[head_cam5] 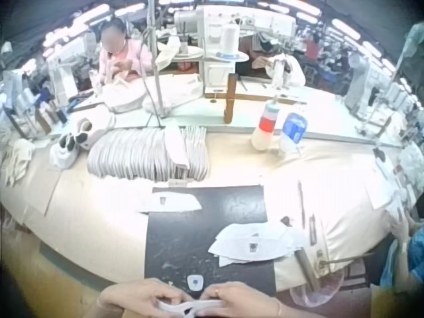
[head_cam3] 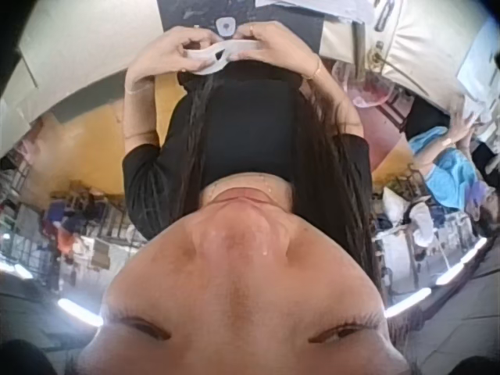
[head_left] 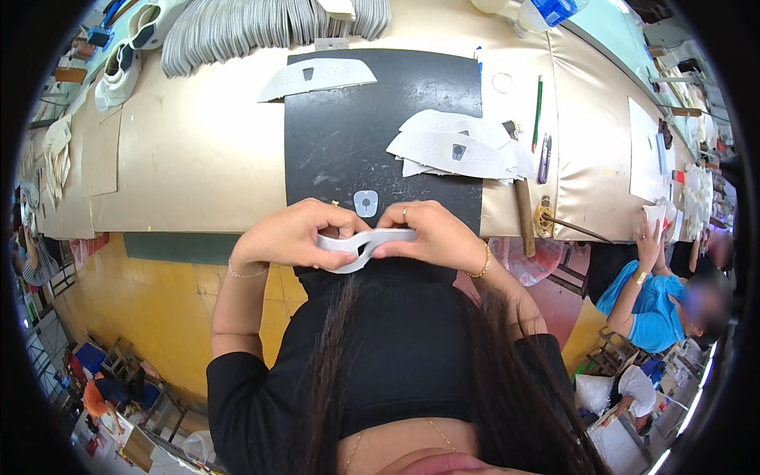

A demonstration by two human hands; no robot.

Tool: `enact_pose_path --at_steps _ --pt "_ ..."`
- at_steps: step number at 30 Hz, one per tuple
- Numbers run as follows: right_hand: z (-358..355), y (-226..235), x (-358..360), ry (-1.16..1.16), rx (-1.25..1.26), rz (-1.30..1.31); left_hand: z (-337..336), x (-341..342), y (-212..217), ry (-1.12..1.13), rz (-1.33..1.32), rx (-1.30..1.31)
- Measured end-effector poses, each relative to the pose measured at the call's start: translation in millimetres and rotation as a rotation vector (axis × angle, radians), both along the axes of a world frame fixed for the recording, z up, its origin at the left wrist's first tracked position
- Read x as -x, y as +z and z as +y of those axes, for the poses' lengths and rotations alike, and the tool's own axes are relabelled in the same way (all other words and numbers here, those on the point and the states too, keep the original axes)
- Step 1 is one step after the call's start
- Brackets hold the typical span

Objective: The person repeatedly picks up white mask-like components and aligns them on a black cutting mat, then places them into a stack. The hands handle the components one at a time, adjusting their position before stacking.

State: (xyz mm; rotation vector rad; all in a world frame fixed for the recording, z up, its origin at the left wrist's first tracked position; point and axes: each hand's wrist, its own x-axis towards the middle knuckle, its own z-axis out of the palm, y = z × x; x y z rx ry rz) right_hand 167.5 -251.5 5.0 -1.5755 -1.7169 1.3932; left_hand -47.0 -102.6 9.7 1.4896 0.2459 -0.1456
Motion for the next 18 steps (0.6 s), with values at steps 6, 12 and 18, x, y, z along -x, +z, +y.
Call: enact_pose_path --at_steps 6,12,18 --pt "-13 -23 2 -0.346 0.354 0.291 -25 12 -21 0.405 0.434 0.124" --pt "-4 -26 2 -0.437 0.269 0.081 -32 8 -29 0.611 0.4 0.039" --pt "7 -29 7 -0.436 0.217 -0.044 -39 7 -35 0.683 0.414 -0.086"
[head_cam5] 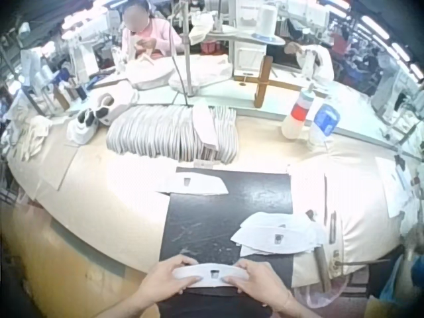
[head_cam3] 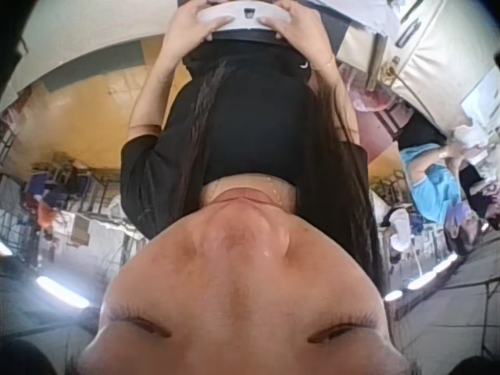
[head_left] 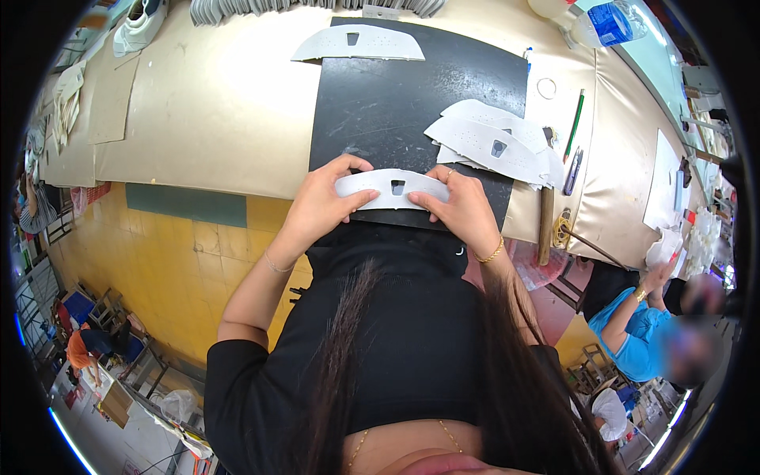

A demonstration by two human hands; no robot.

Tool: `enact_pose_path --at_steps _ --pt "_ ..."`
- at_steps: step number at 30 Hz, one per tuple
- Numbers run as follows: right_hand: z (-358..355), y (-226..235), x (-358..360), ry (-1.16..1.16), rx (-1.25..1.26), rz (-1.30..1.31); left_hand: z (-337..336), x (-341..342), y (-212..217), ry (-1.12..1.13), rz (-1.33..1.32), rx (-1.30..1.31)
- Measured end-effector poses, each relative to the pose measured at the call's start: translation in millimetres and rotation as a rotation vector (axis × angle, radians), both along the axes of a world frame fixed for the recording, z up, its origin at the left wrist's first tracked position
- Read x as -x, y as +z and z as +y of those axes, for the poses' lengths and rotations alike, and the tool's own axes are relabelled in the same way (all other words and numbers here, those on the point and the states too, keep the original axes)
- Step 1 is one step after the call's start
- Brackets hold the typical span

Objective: The person repeatedly picks up white mask-like components and aligns them on a black cutting mat, then places them into a stack. The hands handle the components one at a time, adjusting their position before stacking.

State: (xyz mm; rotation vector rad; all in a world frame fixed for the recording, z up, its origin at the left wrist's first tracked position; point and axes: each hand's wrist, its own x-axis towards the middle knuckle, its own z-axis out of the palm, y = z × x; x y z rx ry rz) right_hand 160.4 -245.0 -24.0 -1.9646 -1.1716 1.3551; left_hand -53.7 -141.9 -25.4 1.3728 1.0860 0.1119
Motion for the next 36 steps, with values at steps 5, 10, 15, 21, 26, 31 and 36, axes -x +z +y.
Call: enact_pose_path --at_steps 5,10,15,21,26,31,36 --pt "3 -3 2 0.045 -0.021 -0.052 -6 2 -3 0.008 0.025 -0.051" --pt "3 -4 5 0.049 -0.044 -0.085 -5 3 -10 -0.013 0.022 -0.129" --pt "-2 -14 7 0.07 -0.134 -0.172 -3 2 -9 -0.034 0.039 -0.133" --pt "-2 -14 8 0.075 -0.13 -0.2 -1 0 -6 -0.038 0.052 -0.125" --pt "-1 -12 8 0.08 -0.122 -0.196 0 1 -7 -0.04 0.041 -0.103" --pt "-1 -12 9 0.076 -0.115 -0.194 1 1 -8 -0.051 0.061 -0.104" --pt "-1 -13 9 0.08 -0.126 -0.207 2 0 -8 -0.062 0.06 -0.107"
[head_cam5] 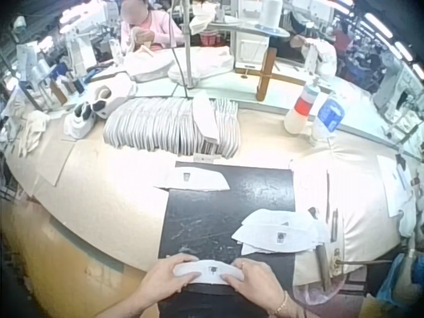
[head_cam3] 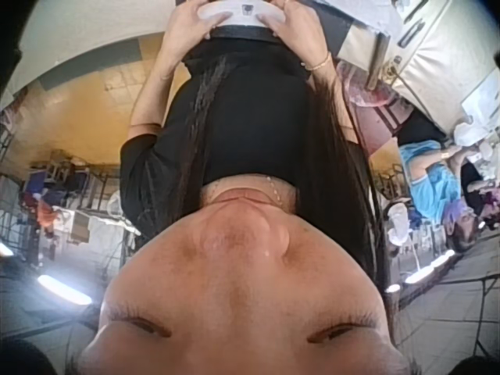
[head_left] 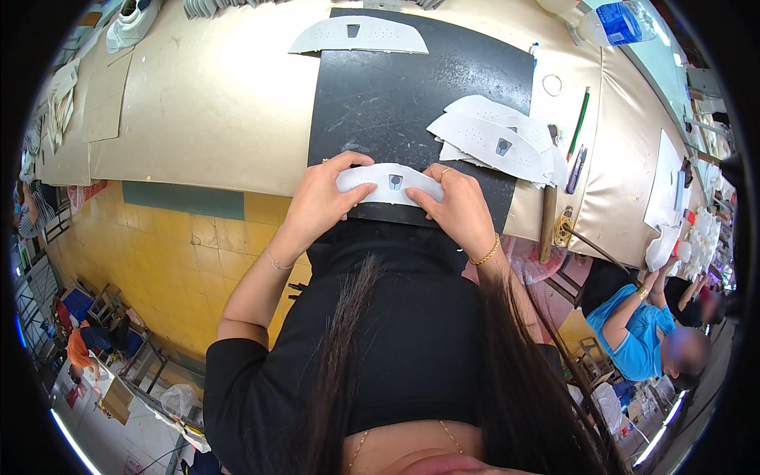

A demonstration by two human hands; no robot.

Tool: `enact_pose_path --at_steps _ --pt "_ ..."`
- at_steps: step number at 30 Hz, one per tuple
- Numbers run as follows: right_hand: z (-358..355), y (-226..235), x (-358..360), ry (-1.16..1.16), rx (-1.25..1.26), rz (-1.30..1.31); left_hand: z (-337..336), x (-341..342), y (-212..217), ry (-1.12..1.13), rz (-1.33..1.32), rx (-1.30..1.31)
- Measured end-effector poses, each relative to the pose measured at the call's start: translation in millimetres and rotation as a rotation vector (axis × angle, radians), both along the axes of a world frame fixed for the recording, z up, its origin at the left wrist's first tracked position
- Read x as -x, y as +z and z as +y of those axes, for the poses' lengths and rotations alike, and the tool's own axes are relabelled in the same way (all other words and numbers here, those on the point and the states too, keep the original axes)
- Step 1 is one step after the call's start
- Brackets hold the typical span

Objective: The person repeatedly picks up white mask-like components and aligns them on a black cutting mat, then places them into a stack. The hands handle the components one at a time, adjusting their position before stacking.

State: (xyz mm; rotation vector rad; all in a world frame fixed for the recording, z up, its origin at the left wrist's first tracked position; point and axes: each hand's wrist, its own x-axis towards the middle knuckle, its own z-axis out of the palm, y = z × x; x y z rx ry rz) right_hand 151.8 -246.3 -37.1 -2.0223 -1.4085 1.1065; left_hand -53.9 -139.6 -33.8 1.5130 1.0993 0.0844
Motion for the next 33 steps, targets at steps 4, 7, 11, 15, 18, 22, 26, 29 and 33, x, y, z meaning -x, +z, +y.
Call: enact_pose_path --at_steps 4,7,11,15,18,22,26,29,33 --pt "0 0 1 -0.001 -0.006 -0.003 -2 0 -1 0.008 -0.025 -0.014" --pt "0 0 1 0.001 -0.018 -0.014 -1 -3 6 -0.008 0.041 -0.017" --pt "-1 -1 1 0.001 -0.032 -0.019 -5 0 -4 -0.051 0.018 -0.199" --pt "-1 0 2 0.002 -0.035 -0.028 -6 -2 0 -0.063 0.041 -0.208" --pt "0 -1 2 -0.003 -0.044 -0.032 -5 -2 0 -0.071 0.05 -0.214" --pt "-1 -1 4 -0.012 -0.058 -0.04 -6 0 -2 -0.086 0.044 -0.247" --pt "0 3 6 -0.013 -0.06 -0.104 -13 0 -1 -0.142 0.091 -0.523" --pt "0 3 8 -0.013 -0.074 -0.131 -18 -1 9 -0.203 0.221 -0.681" --pt "2 9 9 0.016 0.007 -0.143 -23 3 -8 -0.292 0.054 -1.028"
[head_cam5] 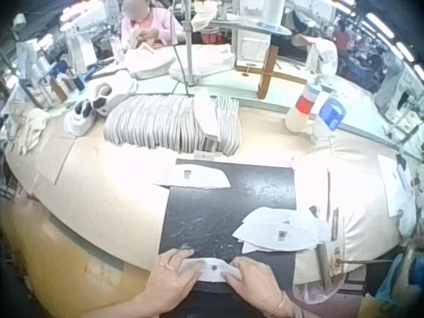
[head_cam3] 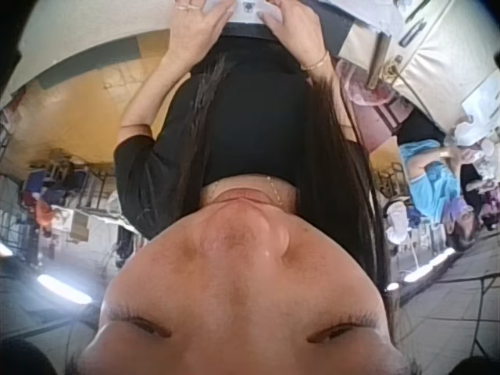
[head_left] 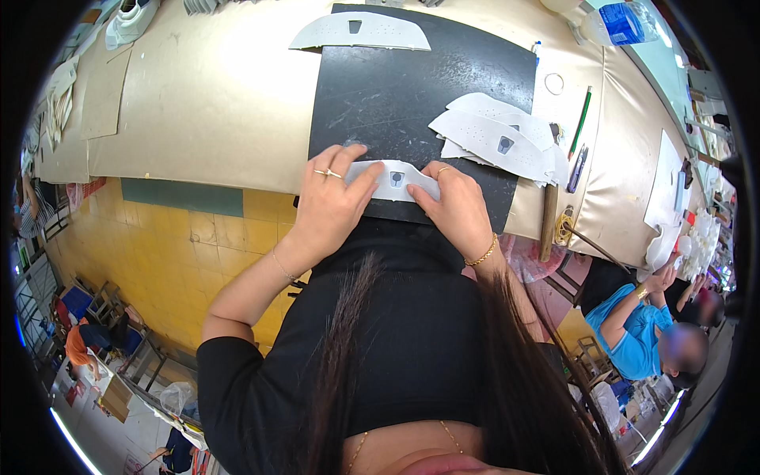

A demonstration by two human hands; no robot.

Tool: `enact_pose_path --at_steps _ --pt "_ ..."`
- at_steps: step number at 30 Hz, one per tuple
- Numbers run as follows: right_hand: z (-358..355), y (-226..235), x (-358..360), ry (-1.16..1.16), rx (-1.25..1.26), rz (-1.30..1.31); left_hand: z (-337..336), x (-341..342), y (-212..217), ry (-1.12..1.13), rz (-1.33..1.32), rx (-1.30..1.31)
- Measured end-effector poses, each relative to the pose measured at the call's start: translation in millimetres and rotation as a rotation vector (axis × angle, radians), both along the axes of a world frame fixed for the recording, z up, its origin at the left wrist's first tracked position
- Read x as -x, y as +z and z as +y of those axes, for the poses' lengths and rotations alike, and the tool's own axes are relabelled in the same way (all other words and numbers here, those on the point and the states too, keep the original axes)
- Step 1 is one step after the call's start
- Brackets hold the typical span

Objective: The person repeatedly picks up white mask-like components and aligns them on a black cutting mat, then places them into a stack. The hands handle the components one at a time, adjusting their position before stacking.

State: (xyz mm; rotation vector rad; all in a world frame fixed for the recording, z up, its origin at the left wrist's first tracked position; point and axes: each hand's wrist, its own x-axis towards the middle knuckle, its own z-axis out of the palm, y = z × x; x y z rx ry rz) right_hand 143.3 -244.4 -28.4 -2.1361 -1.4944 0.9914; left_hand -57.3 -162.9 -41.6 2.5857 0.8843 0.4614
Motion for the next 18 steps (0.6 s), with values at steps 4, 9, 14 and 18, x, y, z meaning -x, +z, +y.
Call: enact_pose_path --at_steps 4,9,14,18 --pt "-1 -1 0 0.02 -0.019 -0.027 1 3 -11 -0.198 -0.046 -0.092" --pt "-3 8 7 0.056 0.011 -0.23 4 2 -10 -0.306 0.01 -0.12" --pt "-2 10 8 0.084 -0.237 -0.412 6 1 -4 -0.349 0.079 -0.161" --pt "-4 9 10 0.162 -0.31 -0.393 4 3 -3 -0.351 0.102 -0.179"
